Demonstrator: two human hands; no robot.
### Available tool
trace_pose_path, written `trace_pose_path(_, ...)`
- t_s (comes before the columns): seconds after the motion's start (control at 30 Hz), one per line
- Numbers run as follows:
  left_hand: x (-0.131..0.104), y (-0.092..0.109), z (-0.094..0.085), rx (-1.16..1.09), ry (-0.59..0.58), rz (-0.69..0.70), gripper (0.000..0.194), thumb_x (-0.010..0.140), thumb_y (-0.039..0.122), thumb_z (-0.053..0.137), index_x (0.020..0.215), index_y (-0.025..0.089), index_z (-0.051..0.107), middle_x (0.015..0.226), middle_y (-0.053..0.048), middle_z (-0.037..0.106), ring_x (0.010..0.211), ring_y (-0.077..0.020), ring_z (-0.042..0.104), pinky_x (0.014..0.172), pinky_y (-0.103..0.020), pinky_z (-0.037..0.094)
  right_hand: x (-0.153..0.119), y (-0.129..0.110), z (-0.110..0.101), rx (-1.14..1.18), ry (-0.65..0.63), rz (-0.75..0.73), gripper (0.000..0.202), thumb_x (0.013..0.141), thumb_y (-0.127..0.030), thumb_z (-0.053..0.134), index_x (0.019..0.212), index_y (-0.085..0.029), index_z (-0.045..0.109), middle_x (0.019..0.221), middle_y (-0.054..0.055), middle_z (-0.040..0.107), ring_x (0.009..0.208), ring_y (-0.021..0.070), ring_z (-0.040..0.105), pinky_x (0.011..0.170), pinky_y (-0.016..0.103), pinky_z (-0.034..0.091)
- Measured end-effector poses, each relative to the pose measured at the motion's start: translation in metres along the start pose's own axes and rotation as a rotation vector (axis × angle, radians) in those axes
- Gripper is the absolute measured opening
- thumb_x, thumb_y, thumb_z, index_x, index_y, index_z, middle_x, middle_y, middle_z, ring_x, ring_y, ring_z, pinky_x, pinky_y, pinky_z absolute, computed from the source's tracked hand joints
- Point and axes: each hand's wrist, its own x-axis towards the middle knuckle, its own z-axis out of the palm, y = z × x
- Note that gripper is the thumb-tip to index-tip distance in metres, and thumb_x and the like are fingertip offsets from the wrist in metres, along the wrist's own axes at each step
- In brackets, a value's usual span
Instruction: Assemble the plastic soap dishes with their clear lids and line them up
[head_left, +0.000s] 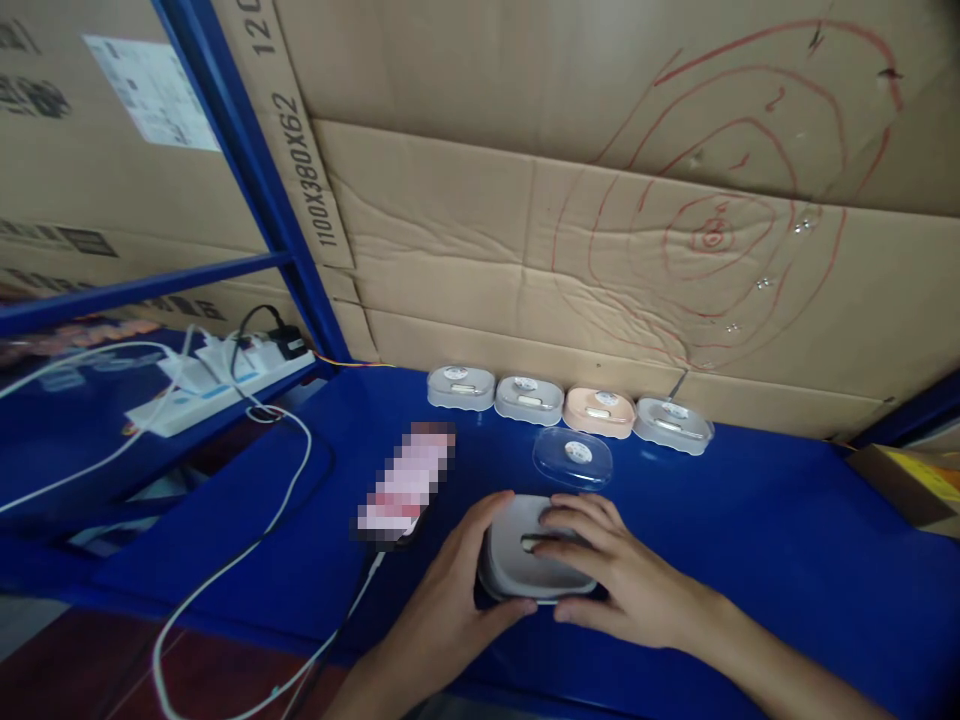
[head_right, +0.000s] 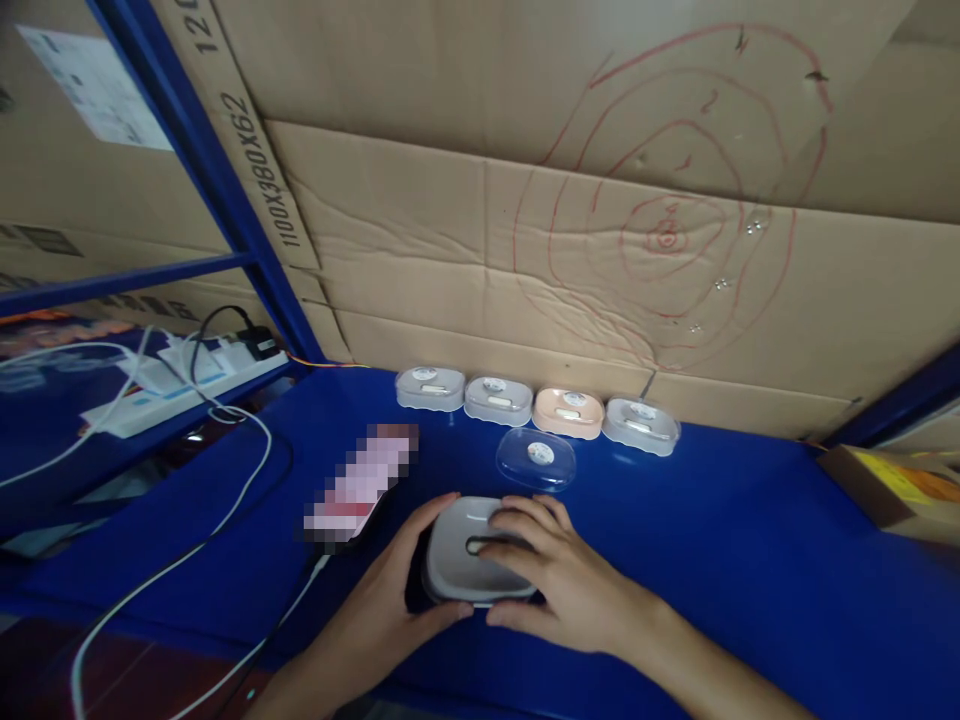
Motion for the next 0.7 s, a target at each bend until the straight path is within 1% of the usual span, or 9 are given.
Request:
trace_pose_path(0.1,0.003,-0.002,0.002,0.048,-0.023,0.015,0.097,0.089,0.045,0.081,0.167,0.033,0.024,0.172,-0.014,0.040,0.157,-0.0350,0.043,0.126,-0.060,0.040,0.003,0.005,0.004,0.110,0.045,0.028,0.046,0.096,-0.049,0.074,0.133,-0.023,0.067,0.141,0.014,0.061,0.149,0.0323,0.046,0.122,0.050,0.043)
trace_pose_path(0.27,-0.006,-0.017,-0.001,0.163,-0.061,0.030,0.105,0.089,0.041,0.080,0.171,0.036,0.016,0.167,-0.014,0.049,0.150,-0.0367,0.051,0.119,-0.060,0.048,-0.003,0.032,-0.016,0.279,0.166,0.140,0.029,0.101,-0.045,0.069,0.118,-0.023,0.069,0.127,0.011,0.063,0.124,0.0230,0.065,0.107,0.036,0.055)
trace_pose_path(0.37,-0.019,-0.038,0.005,0.319,-0.149,0.235,0.116,0.073,0.038,0.093,0.167,0.044,0.027,0.165,-0.009,0.052,0.148,-0.0401,0.052,0.121,-0.062,0.045,-0.008,0.044,-0.021,0.149,0.143,0.192,0.031,0.101,-0.047,0.070,0.122,-0.024,0.069,0.132,0.012,0.064,0.128,0.0253,0.064,0.110,0.042,0.054)
trace_pose_path(0.4,-0.023,-0.045,0.009,0.371,-0.191,0.322,0.112,0.072,0.038,0.094,0.165,0.044,0.032,0.163,-0.008,0.055,0.146,-0.0400,0.055,0.122,-0.061,0.044,-0.009,0.045,-0.019,0.092,0.112,0.194,0.034,0.100,-0.049,0.070,0.124,-0.024,0.069,0.135,0.013,0.065,0.132,0.0270,0.062,0.113,0.046,0.052)
trace_pose_path(0.47,-0.029,-0.053,0.019,0.452,-0.254,0.475,0.091,0.083,0.034,0.084,0.162,0.044,0.039,0.158,-0.007,0.060,0.139,-0.0349,0.062,0.121,-0.056,0.045,-0.009,0.044,-0.013,-0.015,0.054,0.172,0.042,0.100,-0.052,0.070,0.133,-0.026,0.067,0.141,0.013,0.065,0.138,0.0306,0.059,0.121,0.057,0.043)
trace_pose_path(0.5,-0.030,-0.055,0.023,0.489,-0.225,0.491,0.080,0.088,0.032,0.079,0.159,0.043,0.043,0.157,-0.007,0.062,0.137,-0.0333,0.063,0.121,-0.054,0.046,-0.008,0.042,-0.010,-0.053,0.028,0.152,0.046,0.101,-0.053,0.069,0.138,-0.027,0.065,0.143,0.013,0.064,0.142,0.0317,0.057,0.125,0.063,0.035)
trace_pose_path(0.57,-0.029,-0.055,0.030,0.527,-0.217,0.519,0.070,0.093,0.038,0.075,0.157,0.039,0.047,0.154,-0.009,0.064,0.134,-0.0328,0.066,0.118,-0.051,0.049,-0.006,0.041,-0.007,-0.093,0.011,0.123,0.050,0.105,-0.051,0.063,0.149,-0.029,0.057,0.150,0.013,0.062,0.148,0.0313,0.052,0.129,0.067,0.023)
trace_pose_path(0.6,-0.028,-0.054,0.032,0.537,-0.214,0.519,0.068,0.094,0.040,0.073,0.157,0.038,0.047,0.152,-0.010,0.065,0.132,-0.0327,0.066,0.117,-0.050,0.050,-0.005,0.042,-0.007,-0.098,0.029,0.121,0.050,0.108,-0.047,0.058,0.154,-0.030,0.052,0.153,0.013,0.060,0.151,0.0300,0.049,0.130,0.066,0.021)
trace_pose_path(0.7,-0.023,-0.050,0.029,0.552,-0.200,0.532,0.071,0.095,0.046,0.071,0.160,0.036,0.043,0.151,-0.011,0.065,0.134,-0.0338,0.064,0.118,-0.052,0.048,-0.006,0.053,-0.013,-0.120,0.127,0.180,0.048,0.113,-0.038,0.044,0.161,-0.031,0.043,0.163,0.011,0.053,0.156,0.0272,0.043,0.129,0.063,0.027)
